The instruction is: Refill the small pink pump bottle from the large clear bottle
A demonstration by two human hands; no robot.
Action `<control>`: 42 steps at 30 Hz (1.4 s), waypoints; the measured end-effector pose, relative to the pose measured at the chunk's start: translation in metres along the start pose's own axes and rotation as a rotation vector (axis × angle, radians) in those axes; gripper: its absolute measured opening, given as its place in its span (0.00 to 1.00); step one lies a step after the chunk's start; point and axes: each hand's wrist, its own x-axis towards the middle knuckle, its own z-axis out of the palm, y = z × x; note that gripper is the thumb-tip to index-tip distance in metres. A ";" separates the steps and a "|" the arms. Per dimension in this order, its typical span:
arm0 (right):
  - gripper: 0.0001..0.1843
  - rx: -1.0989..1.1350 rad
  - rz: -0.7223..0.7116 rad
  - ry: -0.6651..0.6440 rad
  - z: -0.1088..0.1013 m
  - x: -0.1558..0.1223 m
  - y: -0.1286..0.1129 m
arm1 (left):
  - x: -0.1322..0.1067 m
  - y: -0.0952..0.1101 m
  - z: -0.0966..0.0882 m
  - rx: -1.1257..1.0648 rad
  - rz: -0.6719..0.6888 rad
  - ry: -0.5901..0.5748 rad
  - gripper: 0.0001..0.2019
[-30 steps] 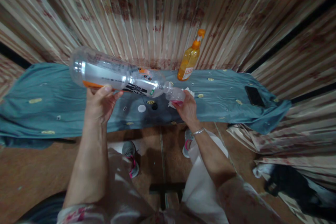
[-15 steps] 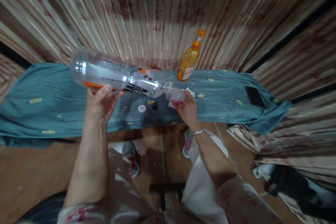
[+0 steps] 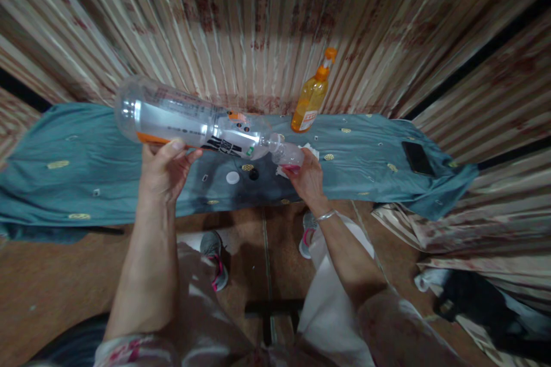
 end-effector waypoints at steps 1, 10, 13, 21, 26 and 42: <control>0.33 -0.002 -0.002 0.008 0.000 0.000 0.000 | 0.000 0.000 0.000 0.001 0.000 -0.003 0.34; 0.33 0.001 0.028 -0.008 -0.001 0.000 -0.002 | 0.000 0.001 0.002 -0.003 0.001 0.018 0.30; 0.34 -0.003 0.018 -0.012 -0.002 0.000 -0.003 | -0.001 0.001 0.003 -0.007 -0.002 0.026 0.31; 0.34 -0.009 0.007 -0.013 -0.003 0.001 -0.002 | 0.000 0.002 0.003 -0.013 -0.010 0.032 0.27; 0.33 -0.005 -0.001 -0.008 -0.003 0.000 -0.002 | 0.001 0.001 0.003 -0.016 -0.013 0.054 0.28; 0.34 -0.001 -0.002 0.007 -0.001 0.000 0.000 | 0.001 0.002 0.005 -0.017 -0.020 0.054 0.27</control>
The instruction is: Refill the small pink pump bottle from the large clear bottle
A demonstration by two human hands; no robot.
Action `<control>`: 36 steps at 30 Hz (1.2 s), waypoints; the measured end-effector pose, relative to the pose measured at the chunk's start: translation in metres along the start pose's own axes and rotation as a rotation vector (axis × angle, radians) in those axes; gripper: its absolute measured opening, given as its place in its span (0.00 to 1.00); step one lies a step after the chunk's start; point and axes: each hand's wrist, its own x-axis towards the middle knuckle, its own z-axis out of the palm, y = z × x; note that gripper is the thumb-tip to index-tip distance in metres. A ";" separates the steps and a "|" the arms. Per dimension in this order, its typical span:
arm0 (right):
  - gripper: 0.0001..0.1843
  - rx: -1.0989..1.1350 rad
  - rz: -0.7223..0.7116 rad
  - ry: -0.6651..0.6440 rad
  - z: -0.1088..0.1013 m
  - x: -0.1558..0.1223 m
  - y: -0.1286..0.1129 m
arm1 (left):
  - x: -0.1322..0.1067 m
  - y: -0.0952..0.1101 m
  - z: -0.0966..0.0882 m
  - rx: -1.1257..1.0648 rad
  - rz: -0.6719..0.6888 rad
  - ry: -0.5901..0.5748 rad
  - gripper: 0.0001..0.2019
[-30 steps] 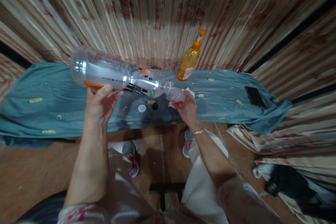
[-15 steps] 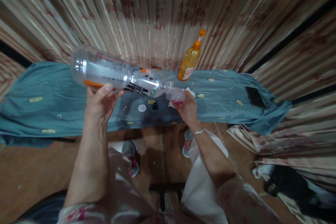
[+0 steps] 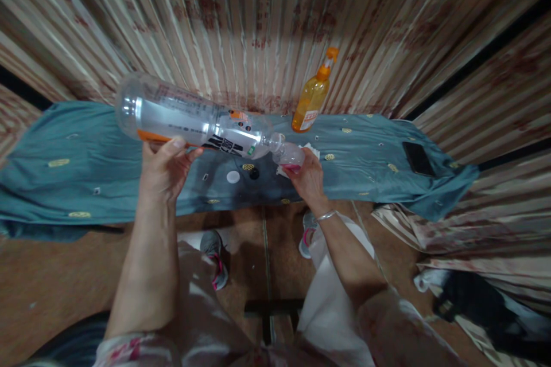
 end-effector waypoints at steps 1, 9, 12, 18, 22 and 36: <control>0.34 -0.002 -0.003 -0.002 0.000 0.000 0.000 | 0.000 0.000 0.000 0.002 0.000 -0.003 0.28; 0.33 -0.006 0.001 -0.003 -0.001 0.000 -0.001 | 0.000 -0.001 -0.003 0.003 0.011 -0.007 0.30; 0.33 -0.003 -0.001 -0.006 -0.002 0.000 -0.002 | 0.000 -0.001 -0.003 0.007 0.016 -0.013 0.31; 0.34 0.010 0.014 -0.017 -0.001 0.000 -0.001 | 0.000 0.000 0.000 0.013 0.021 -0.020 0.33; 0.33 0.010 0.012 -0.021 -0.001 0.000 0.000 | 0.000 0.000 -0.001 0.010 0.030 -0.034 0.33; 0.34 0.015 0.034 -0.024 -0.002 0.000 -0.002 | -0.001 0.001 0.002 0.021 0.038 -0.047 0.30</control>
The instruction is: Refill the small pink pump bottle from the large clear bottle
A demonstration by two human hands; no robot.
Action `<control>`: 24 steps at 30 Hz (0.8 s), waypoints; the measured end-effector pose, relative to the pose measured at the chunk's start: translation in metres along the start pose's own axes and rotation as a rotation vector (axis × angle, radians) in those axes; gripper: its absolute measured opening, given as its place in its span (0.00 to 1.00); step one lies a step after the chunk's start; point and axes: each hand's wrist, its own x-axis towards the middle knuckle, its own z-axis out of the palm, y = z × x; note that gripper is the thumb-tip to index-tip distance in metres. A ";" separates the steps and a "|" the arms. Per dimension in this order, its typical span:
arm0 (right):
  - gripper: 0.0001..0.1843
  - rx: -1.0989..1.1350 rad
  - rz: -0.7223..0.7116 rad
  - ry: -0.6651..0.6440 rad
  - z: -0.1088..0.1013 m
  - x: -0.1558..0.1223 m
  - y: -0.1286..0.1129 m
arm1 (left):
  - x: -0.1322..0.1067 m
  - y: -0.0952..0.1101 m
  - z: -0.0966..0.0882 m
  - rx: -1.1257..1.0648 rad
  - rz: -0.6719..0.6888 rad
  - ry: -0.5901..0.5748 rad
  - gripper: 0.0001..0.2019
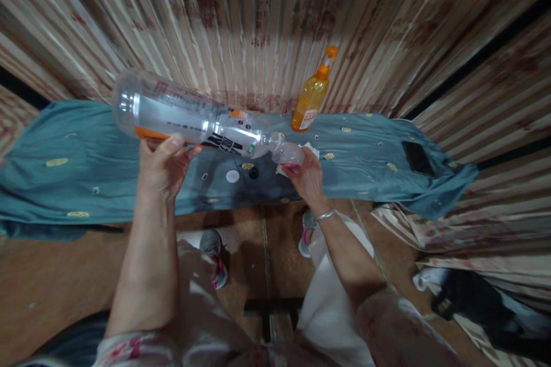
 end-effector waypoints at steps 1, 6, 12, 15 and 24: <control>0.34 -0.001 -0.003 -0.001 0.000 0.000 0.000 | 0.000 0.000 0.000 0.003 0.000 0.001 0.30; 0.34 -0.012 -0.009 0.005 -0.001 0.001 -0.001 | 0.000 0.000 -0.001 0.006 -0.002 0.004 0.29; 0.34 -0.009 0.001 0.004 -0.002 0.001 -0.002 | 0.000 0.000 0.000 0.002 -0.017 0.045 0.33; 0.36 -0.005 -0.009 0.004 -0.002 0.001 -0.001 | 0.000 0.000 0.000 0.005 -0.007 0.031 0.34; 0.34 0.000 -0.012 0.004 -0.001 0.000 0.000 | 0.001 0.000 -0.001 0.011 0.004 0.006 0.34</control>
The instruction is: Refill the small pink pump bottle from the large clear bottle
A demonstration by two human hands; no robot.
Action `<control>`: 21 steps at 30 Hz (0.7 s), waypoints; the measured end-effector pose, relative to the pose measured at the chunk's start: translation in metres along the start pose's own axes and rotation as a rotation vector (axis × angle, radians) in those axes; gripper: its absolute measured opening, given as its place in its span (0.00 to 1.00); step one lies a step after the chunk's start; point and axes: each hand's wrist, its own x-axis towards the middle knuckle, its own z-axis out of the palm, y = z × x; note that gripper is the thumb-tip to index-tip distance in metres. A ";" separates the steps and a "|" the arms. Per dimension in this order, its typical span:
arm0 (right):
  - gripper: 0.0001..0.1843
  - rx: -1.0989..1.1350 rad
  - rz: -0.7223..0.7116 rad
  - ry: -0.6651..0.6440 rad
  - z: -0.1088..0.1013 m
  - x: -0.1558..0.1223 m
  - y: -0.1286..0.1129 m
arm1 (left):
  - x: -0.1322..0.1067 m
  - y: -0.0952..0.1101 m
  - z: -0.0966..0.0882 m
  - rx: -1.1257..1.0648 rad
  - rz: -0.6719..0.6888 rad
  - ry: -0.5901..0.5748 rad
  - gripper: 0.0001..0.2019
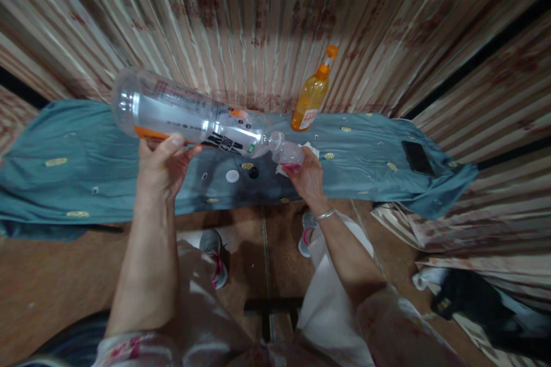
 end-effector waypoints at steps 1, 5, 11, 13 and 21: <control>0.34 0.002 -0.001 0.001 0.000 0.000 0.000 | 0.000 0.000 0.000 0.003 0.000 -0.005 0.33; 0.34 0.002 0.003 0.001 0.001 0.000 0.000 | 0.000 0.000 0.001 0.002 0.007 -0.003 0.30; 0.34 -0.002 0.009 -0.001 0.001 0.000 0.000 | -0.001 0.001 0.002 -0.007 -0.003 0.025 0.28; 0.34 0.000 0.007 -0.010 0.001 0.000 0.001 | -0.001 0.000 0.002 -0.009 -0.002 0.020 0.29; 0.34 0.007 -0.003 0.011 0.003 0.000 0.002 | 0.000 -0.002 -0.001 -0.001 0.029 -0.012 0.33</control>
